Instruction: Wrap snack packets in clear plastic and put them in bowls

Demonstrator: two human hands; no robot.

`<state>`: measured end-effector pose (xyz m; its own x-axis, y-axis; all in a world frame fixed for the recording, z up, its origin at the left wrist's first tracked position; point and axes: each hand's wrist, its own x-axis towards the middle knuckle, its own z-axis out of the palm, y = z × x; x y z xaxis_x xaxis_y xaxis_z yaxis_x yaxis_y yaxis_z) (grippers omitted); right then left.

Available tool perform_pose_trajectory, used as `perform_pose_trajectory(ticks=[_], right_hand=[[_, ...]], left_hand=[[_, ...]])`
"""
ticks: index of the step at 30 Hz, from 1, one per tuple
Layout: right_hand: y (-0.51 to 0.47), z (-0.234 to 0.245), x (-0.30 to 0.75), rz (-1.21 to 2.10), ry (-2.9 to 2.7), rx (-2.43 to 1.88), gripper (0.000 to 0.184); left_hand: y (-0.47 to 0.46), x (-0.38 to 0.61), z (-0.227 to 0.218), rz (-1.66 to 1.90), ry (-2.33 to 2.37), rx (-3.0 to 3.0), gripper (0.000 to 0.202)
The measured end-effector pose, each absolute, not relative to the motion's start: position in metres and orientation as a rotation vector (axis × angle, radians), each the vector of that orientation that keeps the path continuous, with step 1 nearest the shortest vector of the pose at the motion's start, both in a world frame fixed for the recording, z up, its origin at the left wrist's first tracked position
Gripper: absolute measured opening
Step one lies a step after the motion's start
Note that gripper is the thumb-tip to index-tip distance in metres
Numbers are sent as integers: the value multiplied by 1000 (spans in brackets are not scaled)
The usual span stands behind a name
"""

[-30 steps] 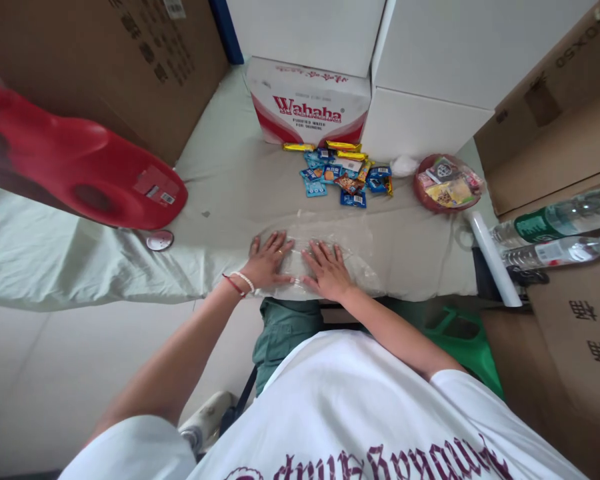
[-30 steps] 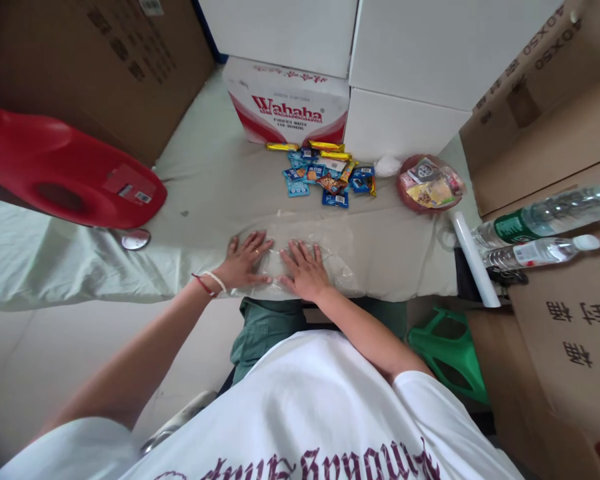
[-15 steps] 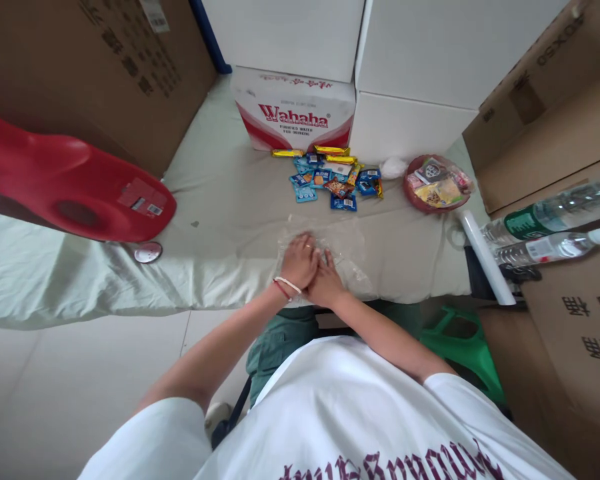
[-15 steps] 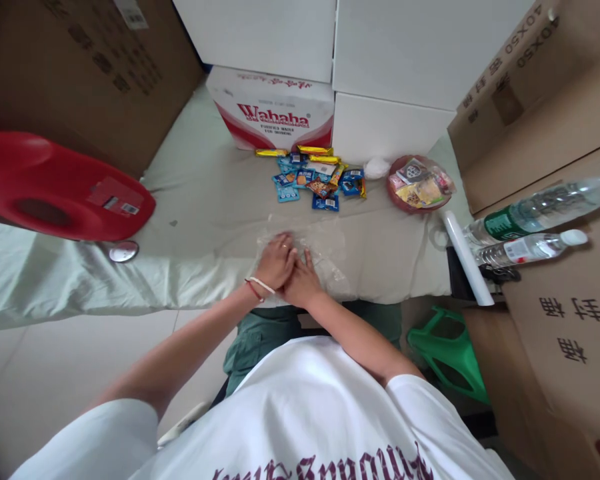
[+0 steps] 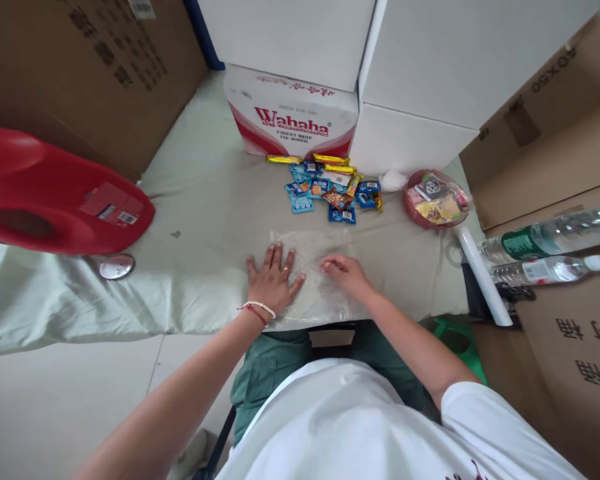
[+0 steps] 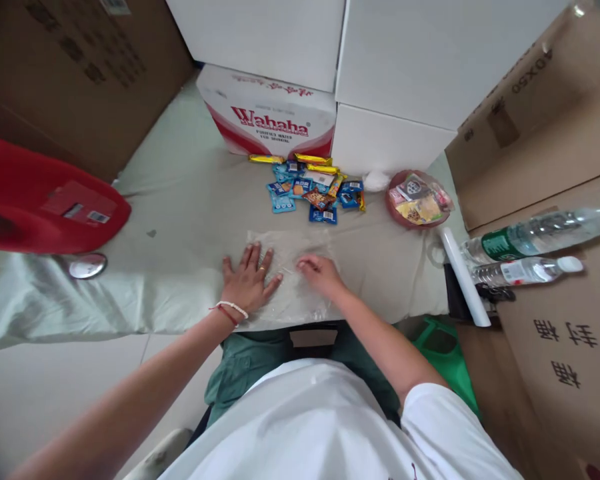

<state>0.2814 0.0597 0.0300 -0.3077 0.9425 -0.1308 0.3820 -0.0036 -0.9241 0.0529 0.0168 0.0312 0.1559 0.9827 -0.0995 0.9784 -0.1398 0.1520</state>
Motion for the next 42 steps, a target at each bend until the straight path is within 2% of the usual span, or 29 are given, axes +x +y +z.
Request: perform_pose_trajectory(ticks=[2,5,8,10,15,18,22,24,26,30,31,35,42], right_hand=[[101,39,300,1175,-1727,-1488,29],[166,52,314,705,-1845,-1665,29],[213,56,306,329,-2019,-1756,45],[229,56,295,286,-2111,-1784,54],[227,67,287,364,-1931,-1761,42],[202,82,293,646,-1795,-1581,40],[144,86,294,1616,-1786,-1405,47],[117,82,290,1860,-1835,-1381,50],[97,77,285,1707,-1990,-1458,48],[79,78,281,672,-2396,-1578,30],[77,79,280,516,-2479,-1528,30],[67,75,279,453,-2760,-1302,47],[70,65,308,424,-2524,-1569,43]], left_hand=[[18,52,30,43,1928,2237,75],[18,50,29,54,1920,2228,76],[17,49,28,72,1904,2219,76],[18,49,28,80,1896,2208,77],[18,49,30,108,1899,2180,77],[18,49,31,122,1883,2177,76],[18,49,31,165,1865,2192,72],[18,49,30,174,1872,2186,68],[17,49,29,178,1890,2173,65],[17,50,28,206,1907,2163,65],[17,50,28,208,1905,2163,65],[17,50,26,212,1913,2172,67],[17,52,25,220,1934,2161,75]])
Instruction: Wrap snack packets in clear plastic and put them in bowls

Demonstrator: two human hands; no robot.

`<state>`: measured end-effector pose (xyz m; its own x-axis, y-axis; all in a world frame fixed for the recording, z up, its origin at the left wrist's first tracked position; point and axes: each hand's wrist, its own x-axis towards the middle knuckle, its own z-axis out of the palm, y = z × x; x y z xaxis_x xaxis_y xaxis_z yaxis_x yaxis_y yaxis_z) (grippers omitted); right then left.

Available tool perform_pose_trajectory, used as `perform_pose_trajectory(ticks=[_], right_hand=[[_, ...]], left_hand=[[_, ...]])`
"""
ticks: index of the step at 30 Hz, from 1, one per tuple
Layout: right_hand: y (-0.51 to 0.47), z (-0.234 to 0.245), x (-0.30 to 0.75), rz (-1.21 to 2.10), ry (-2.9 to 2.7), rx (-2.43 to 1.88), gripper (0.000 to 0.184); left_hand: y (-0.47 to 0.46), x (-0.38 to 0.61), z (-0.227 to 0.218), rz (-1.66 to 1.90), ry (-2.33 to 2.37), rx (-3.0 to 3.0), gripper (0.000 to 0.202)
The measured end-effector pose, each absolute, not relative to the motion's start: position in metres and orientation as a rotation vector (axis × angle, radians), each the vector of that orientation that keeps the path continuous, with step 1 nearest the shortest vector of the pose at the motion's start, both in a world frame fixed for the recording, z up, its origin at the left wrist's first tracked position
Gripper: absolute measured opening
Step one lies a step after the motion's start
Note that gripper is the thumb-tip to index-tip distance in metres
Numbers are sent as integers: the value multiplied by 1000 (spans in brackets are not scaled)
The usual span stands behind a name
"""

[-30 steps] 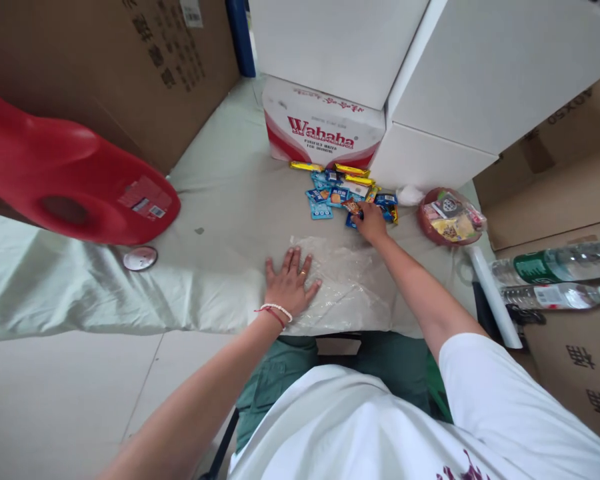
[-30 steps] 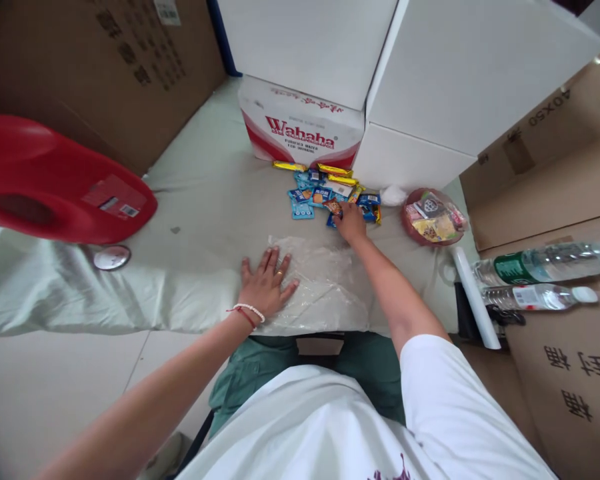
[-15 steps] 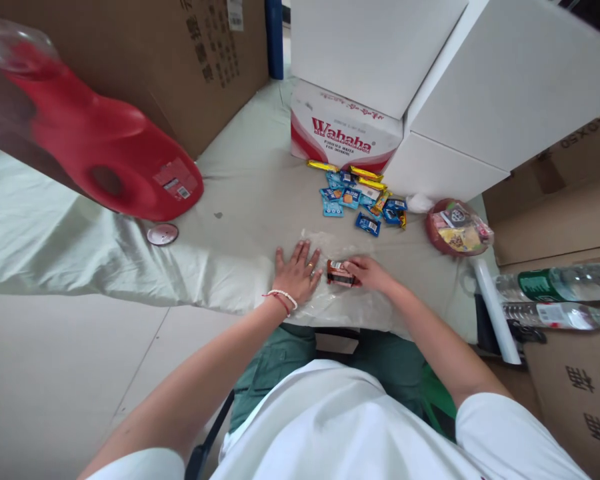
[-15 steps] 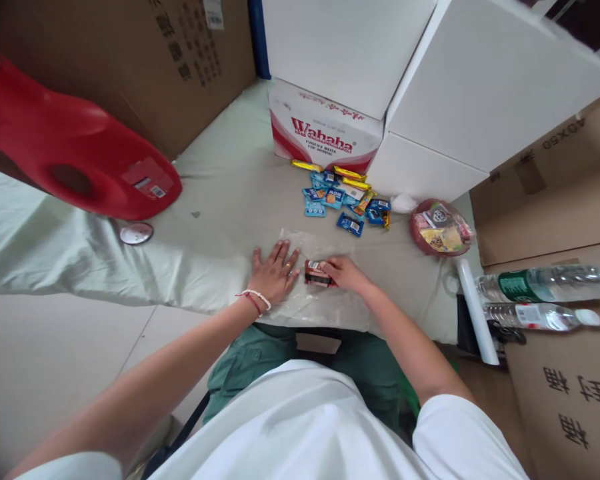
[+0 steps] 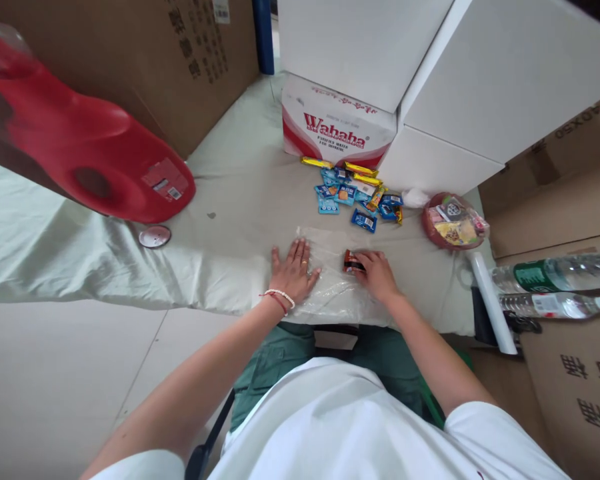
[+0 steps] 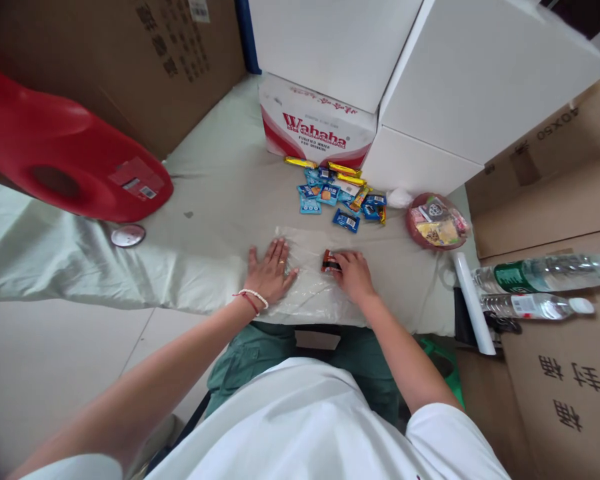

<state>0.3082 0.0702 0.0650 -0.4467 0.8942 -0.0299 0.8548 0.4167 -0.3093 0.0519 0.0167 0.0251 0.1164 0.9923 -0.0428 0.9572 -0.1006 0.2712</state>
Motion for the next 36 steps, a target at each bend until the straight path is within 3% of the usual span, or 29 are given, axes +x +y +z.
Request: perform_pose_trajectory(ticks=[11,14,17,21,23,28,36], right_hand=[[50,60,257,611,-2665,-1307,48],[66,56,269,674,-2617,-1247,40],[112,55,291,529,-2457,-1447,34],[185,47,312,293,-2323,-1692,67],[207,43,315,293,-2345,-1719,74],[205,38,317,268,-2366,-1764,51],[146,47,342,366,-2074,-1695,39]], left_hand=[[18,51,26,217,1934,2153,68],[18,51,24,222,1940,2171,69],[18,51,22,220,1940,2183,69],[18,51,22,209,1951,2183,70],[19,51,23,200,1958,2180,69],[18,51,23,196,1958,2178,68],[17,51,20,254,1947,2190,70]])
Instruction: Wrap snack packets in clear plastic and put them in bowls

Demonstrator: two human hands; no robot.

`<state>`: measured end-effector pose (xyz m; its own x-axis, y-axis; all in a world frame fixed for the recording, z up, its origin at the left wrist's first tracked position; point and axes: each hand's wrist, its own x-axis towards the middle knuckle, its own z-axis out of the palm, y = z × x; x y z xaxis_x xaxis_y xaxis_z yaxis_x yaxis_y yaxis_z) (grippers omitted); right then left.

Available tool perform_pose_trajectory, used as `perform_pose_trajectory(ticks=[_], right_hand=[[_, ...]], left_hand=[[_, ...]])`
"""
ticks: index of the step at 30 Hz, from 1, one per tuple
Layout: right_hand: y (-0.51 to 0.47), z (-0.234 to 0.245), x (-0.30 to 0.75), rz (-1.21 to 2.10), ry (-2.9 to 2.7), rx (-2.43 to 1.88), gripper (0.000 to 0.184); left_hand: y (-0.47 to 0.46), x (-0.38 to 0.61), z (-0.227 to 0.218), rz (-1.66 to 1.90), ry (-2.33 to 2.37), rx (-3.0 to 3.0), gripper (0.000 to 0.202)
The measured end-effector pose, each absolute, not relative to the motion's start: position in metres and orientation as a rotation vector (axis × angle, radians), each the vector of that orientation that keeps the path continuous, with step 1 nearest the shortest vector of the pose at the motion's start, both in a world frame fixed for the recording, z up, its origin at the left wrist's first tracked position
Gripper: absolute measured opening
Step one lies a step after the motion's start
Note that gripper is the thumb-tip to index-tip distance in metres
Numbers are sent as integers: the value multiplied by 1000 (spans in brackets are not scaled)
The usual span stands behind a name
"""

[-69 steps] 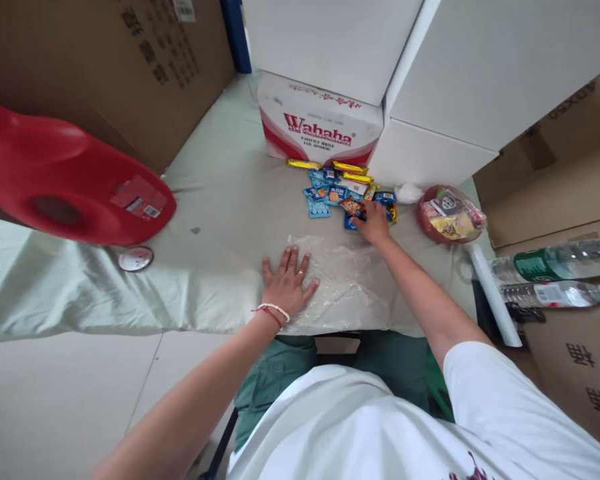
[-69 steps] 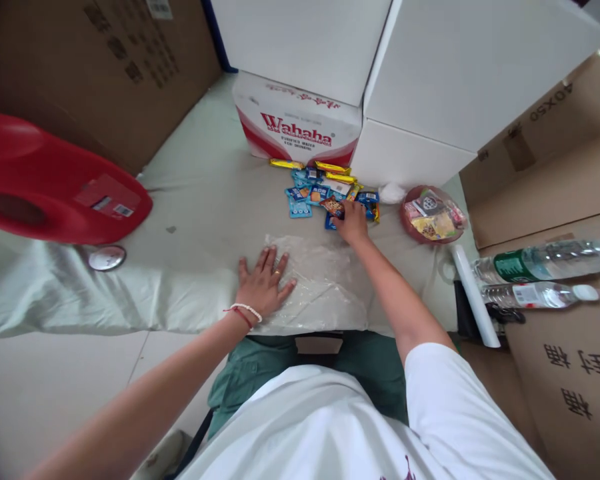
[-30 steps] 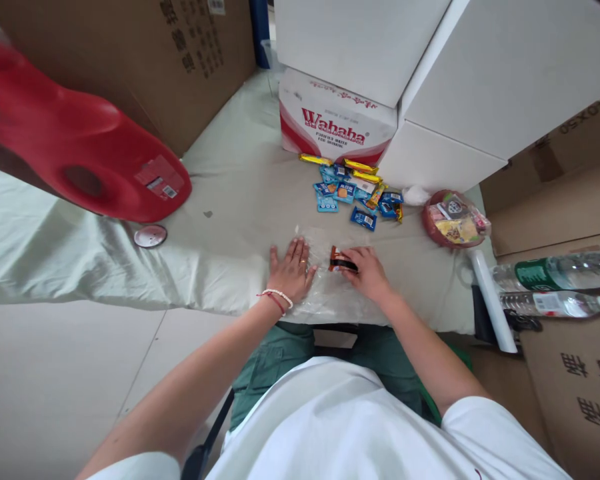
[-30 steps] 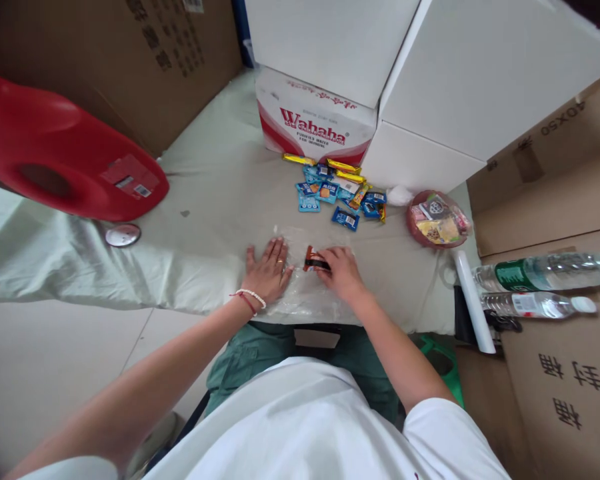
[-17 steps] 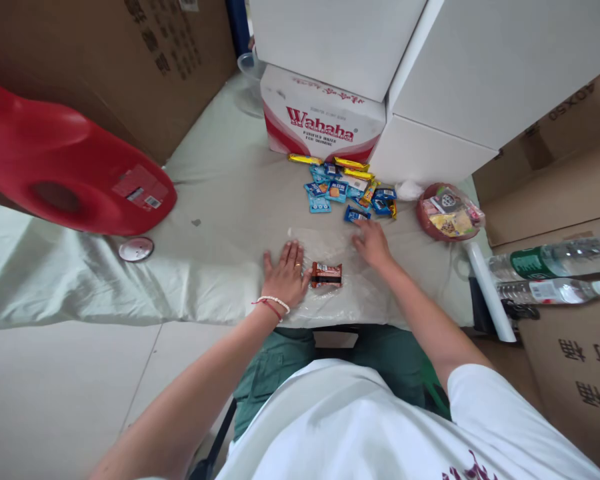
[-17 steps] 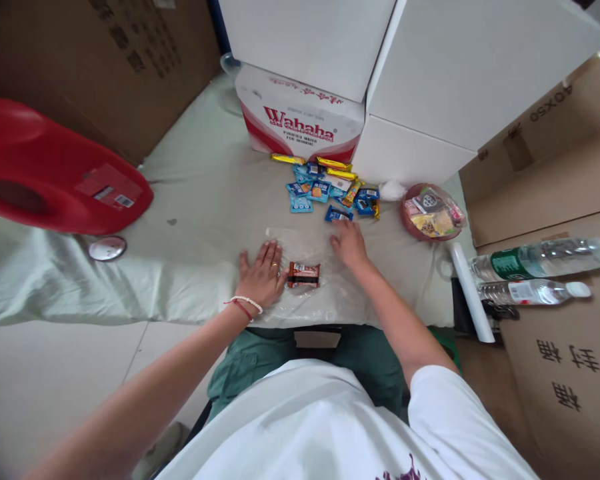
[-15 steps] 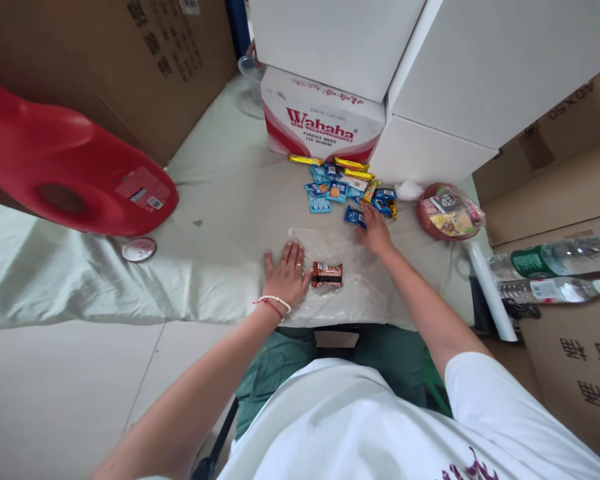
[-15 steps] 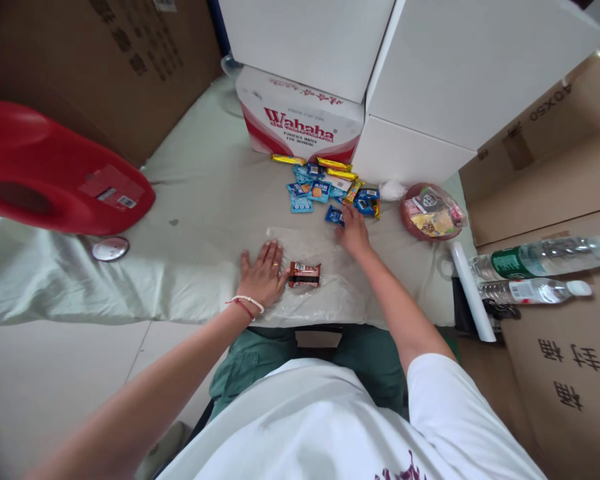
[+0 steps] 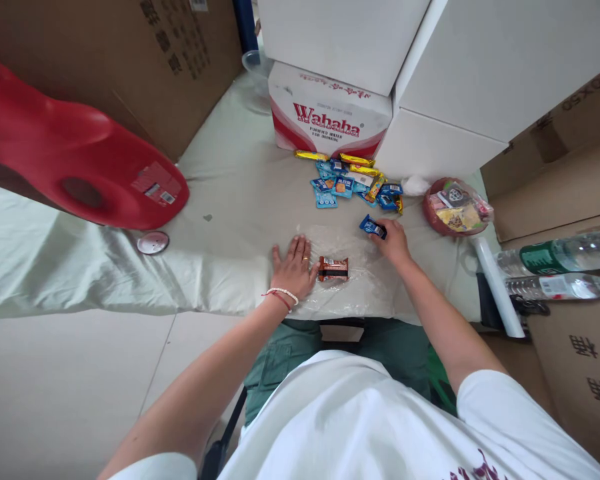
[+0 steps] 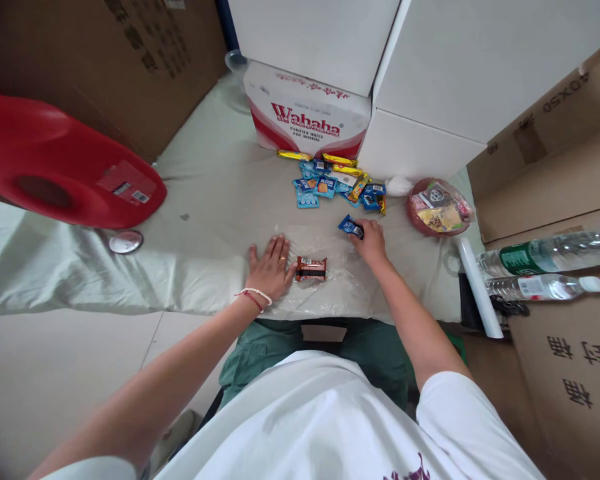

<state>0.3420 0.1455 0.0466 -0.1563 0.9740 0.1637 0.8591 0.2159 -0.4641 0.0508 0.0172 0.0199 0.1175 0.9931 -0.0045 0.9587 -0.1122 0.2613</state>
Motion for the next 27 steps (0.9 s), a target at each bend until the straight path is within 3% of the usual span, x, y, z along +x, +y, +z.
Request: perform_pose_trajectory(ticks=[6,9,16,27], right_hand=[[77,74,307,685,-2256,-1216,35],[55,73,281,760,-2422,-1171,40],[47,68,255,581,-2724,-1364,73],[54,74,246,542,-2797,-1319,66]], left_hand=[[18,51,22,235,1946,2193,70],[18,51,24,206,1951,2182,69],[18,52,25,195,1952,2181,69],[17,51,27,281,1911,2161,66]])
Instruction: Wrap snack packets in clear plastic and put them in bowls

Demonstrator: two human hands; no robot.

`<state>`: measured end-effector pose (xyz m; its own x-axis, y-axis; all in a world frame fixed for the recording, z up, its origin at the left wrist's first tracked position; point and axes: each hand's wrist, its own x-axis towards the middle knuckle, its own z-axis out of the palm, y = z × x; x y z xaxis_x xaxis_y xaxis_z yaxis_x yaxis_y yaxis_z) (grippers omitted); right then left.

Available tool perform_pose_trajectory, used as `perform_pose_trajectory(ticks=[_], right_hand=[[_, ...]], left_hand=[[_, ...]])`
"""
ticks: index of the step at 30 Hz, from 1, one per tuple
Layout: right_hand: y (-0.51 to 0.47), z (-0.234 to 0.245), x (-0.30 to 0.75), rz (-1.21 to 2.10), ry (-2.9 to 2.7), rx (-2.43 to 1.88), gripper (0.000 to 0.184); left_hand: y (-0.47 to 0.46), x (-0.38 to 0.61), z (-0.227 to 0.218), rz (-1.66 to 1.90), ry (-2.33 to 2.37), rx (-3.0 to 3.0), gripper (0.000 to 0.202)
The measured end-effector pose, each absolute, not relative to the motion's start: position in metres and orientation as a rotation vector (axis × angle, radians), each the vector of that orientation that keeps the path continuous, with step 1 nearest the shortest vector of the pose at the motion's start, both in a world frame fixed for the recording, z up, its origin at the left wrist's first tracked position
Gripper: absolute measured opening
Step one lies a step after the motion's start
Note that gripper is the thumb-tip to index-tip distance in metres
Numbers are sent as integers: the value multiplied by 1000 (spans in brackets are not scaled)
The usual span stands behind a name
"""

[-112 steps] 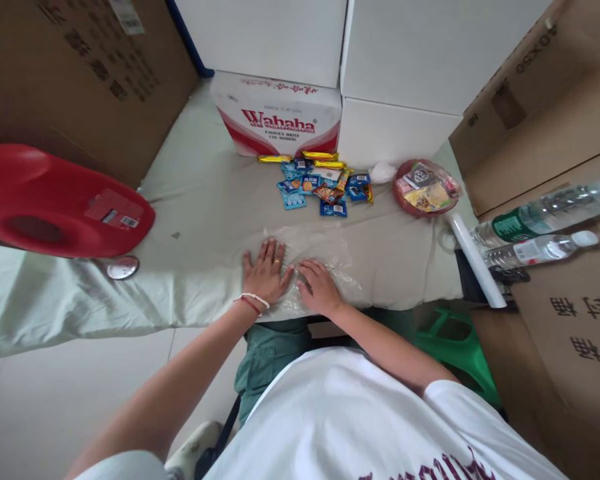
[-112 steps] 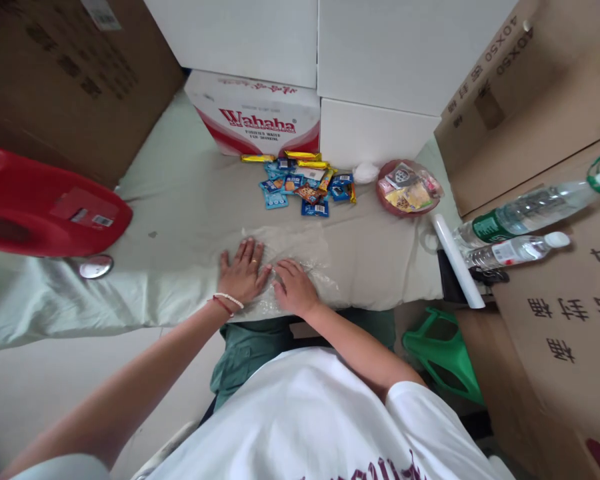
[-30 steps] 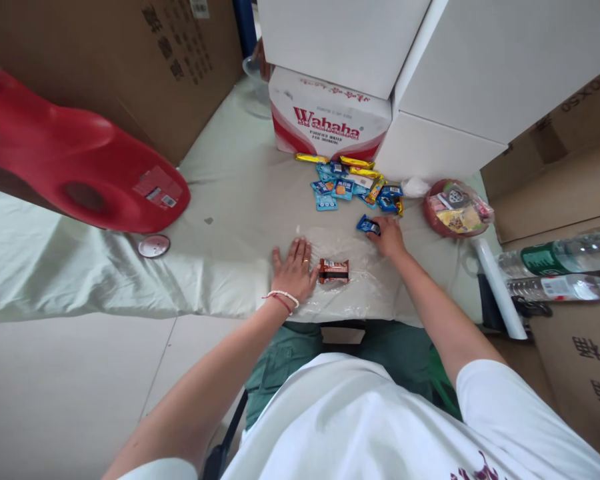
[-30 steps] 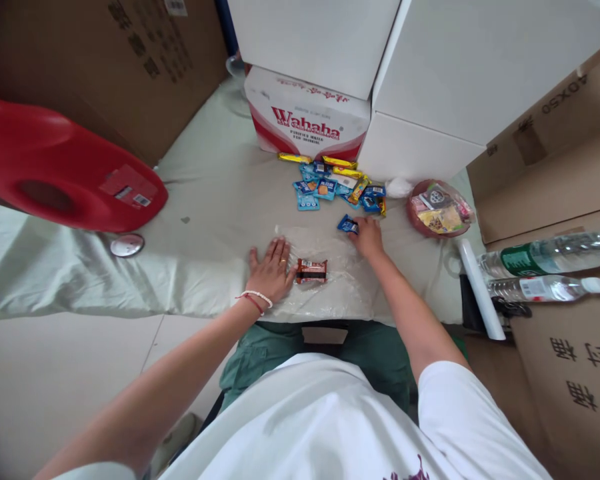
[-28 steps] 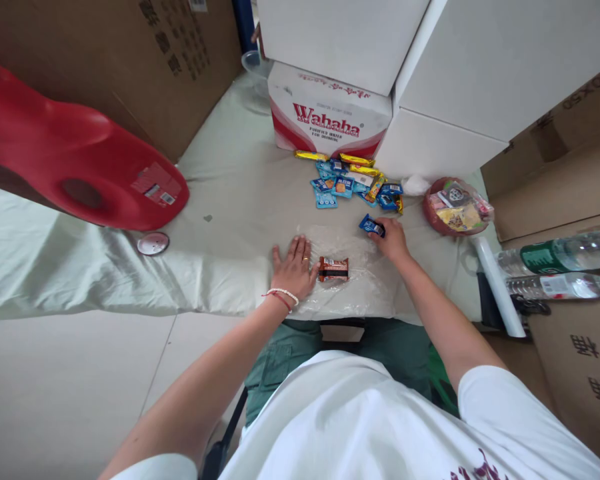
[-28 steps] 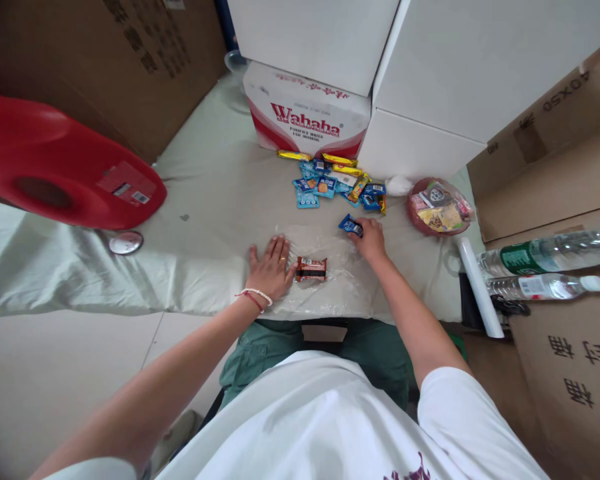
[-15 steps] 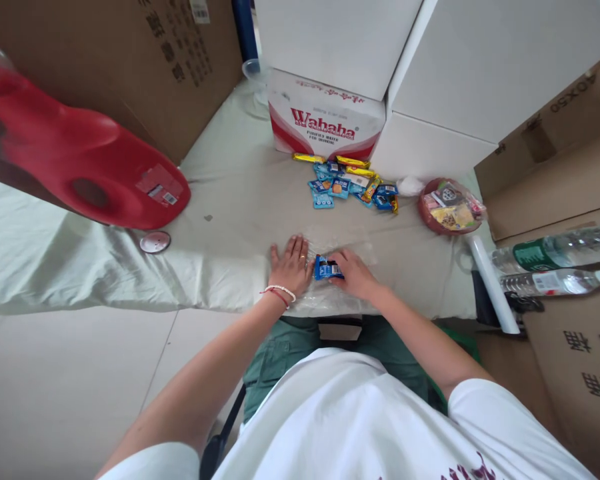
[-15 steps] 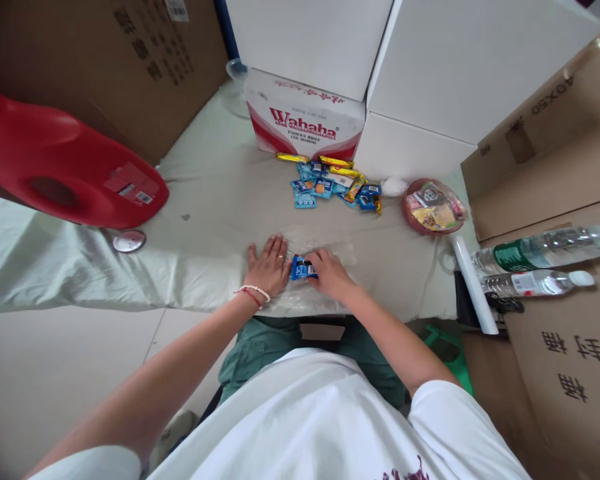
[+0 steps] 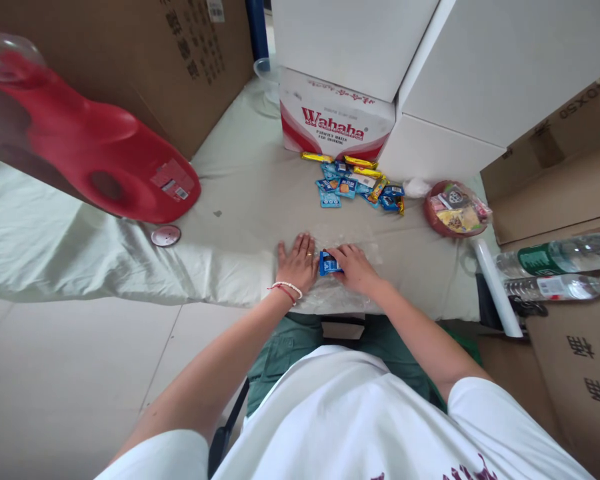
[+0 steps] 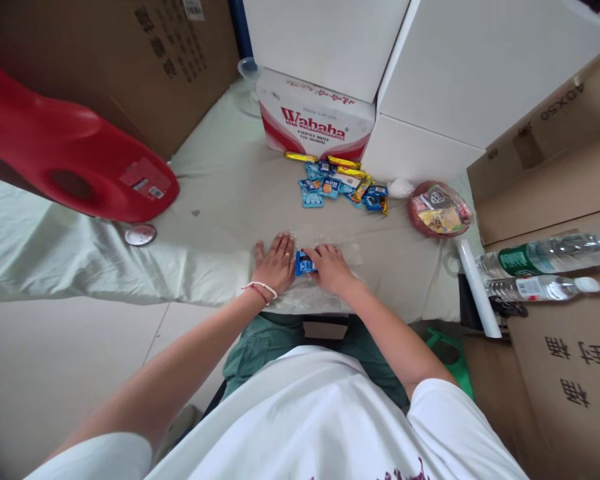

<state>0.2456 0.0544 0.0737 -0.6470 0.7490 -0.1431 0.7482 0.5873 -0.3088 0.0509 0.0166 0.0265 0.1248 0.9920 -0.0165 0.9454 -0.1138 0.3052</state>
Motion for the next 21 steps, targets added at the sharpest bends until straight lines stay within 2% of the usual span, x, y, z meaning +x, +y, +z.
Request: perform_pose_trajectory(ticks=[8,13,18,21], right_hand=[[52,70,264,599,-2715,-1180,78],[16,73,316,648,-2414,-1127,47],[-38,46,346,720,-2483,-1057,46],[-46,33,348,729,-2440,-1103,26]], left_hand=[[17,46,24,335,1899,2161,66],[11,36,23,482,1915,2121,67],[-6,21,22,642,1841,2235,59],[-13,5,20,616,1690,2332,52]])
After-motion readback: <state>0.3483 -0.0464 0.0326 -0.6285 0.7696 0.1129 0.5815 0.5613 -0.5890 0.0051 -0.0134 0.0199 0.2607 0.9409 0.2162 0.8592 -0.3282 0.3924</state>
